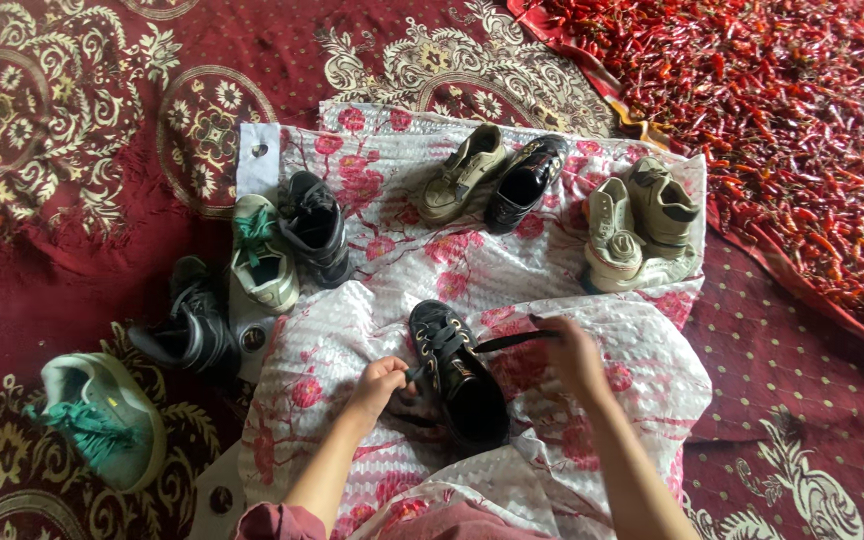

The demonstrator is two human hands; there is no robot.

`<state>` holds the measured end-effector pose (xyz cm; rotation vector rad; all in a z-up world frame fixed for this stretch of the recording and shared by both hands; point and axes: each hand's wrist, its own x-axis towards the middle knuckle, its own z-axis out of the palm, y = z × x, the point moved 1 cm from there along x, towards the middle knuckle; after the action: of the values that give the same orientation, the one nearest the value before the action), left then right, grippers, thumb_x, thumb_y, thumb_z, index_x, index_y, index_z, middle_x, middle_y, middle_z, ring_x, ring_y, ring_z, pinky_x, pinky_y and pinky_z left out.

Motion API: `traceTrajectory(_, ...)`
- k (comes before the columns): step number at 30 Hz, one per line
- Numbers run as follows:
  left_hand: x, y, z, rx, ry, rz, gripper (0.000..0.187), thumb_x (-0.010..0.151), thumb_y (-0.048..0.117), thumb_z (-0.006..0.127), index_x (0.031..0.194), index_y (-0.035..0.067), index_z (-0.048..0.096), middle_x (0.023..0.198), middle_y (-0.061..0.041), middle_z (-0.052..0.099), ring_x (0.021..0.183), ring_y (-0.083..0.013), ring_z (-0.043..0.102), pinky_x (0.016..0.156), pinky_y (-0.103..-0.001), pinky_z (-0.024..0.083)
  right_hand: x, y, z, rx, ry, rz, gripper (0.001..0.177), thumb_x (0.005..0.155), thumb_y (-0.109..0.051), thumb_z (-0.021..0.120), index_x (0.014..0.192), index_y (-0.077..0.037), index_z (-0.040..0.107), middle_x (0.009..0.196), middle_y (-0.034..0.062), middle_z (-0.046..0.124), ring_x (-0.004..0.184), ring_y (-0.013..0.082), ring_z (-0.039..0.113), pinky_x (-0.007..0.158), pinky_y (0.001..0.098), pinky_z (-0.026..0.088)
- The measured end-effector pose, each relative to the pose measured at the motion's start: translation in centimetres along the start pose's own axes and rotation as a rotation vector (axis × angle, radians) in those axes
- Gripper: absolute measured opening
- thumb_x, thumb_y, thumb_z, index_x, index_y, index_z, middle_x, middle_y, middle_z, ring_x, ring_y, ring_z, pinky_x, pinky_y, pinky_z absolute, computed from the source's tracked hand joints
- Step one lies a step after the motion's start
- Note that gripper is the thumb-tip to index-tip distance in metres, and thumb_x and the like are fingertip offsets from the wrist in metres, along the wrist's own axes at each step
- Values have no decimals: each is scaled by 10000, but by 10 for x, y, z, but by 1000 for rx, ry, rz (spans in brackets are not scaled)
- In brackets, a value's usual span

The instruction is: The person removes the laces from a black shoe and then re-laces it by threading the laces through the eyelets and tying them. The person works on one shoe at a time while sitting on the floor.

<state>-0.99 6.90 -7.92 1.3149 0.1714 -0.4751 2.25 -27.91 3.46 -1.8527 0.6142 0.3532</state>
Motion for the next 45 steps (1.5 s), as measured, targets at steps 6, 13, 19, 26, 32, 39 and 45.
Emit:
traceTrajectory(6,6,-17,-7,43,70,-10,193,809,48,534,899,2,698,754,-63,724,663,-89,565,646,-238,438,7,11,-93,300,145,-371,319,945,-45,523,1196,-16,718,879,56,677,752,135,589,687,279,474)
traceTrajectory(13,2,-1,12,137,193,186,238,799,28,572,1002,21,695,851,-11,672,757,-84,572,699,-246,447,-43,-47,-131,1110,-184,-493,331,956,4,493,1243,-8,657,1032,72,677,919,198,632,806,366,509)
traceTrajectory(19,-31,49,62,858,603,726,222,796,171,777,852,69,588,818,-63,611,789,-227,586,736,-357,475,-70,-69,-106,957,-279,-443,522,823,46,550,1324,-89,611,1274,3,691,1162,177,663,896,377,520)
traceTrajectory(26,-22,22,72,548,406,311,261,786,230,807,888,53,645,762,-36,666,690,-150,632,645,-306,526,-33,-29,-27,175,-157,-223,296,999,-278,647,1197,-75,731,1081,78,709,933,147,635,864,349,519)
traceTrajectory(32,-13,-11,40,225,320,201,233,844,189,790,966,-4,745,827,-46,745,743,-114,666,692,-263,542,-58,-39,41,-527,-41,-1011,202,808,-212,749,970,-133,840,1206,131,663,1135,351,527,913,467,461)
traceTrajectory(39,-27,-3,39,-21,276,2,279,845,200,805,1015,-18,761,857,-68,771,728,-126,698,684,-273,561,-73,-66,92,-982,-223,-1005,208,883,-311,630,821,-161,760,1008,66,626,1110,306,520,936,464,444)
traceTrajectory(45,-33,2,41,-105,237,17,305,836,177,813,1035,-49,761,853,-81,769,714,-130,693,670,-270,557,-59,-74,113,-1245,-444,-1134,189,817,-296,627,788,-191,782,1048,96,618,1125,320,502,952,450,417)
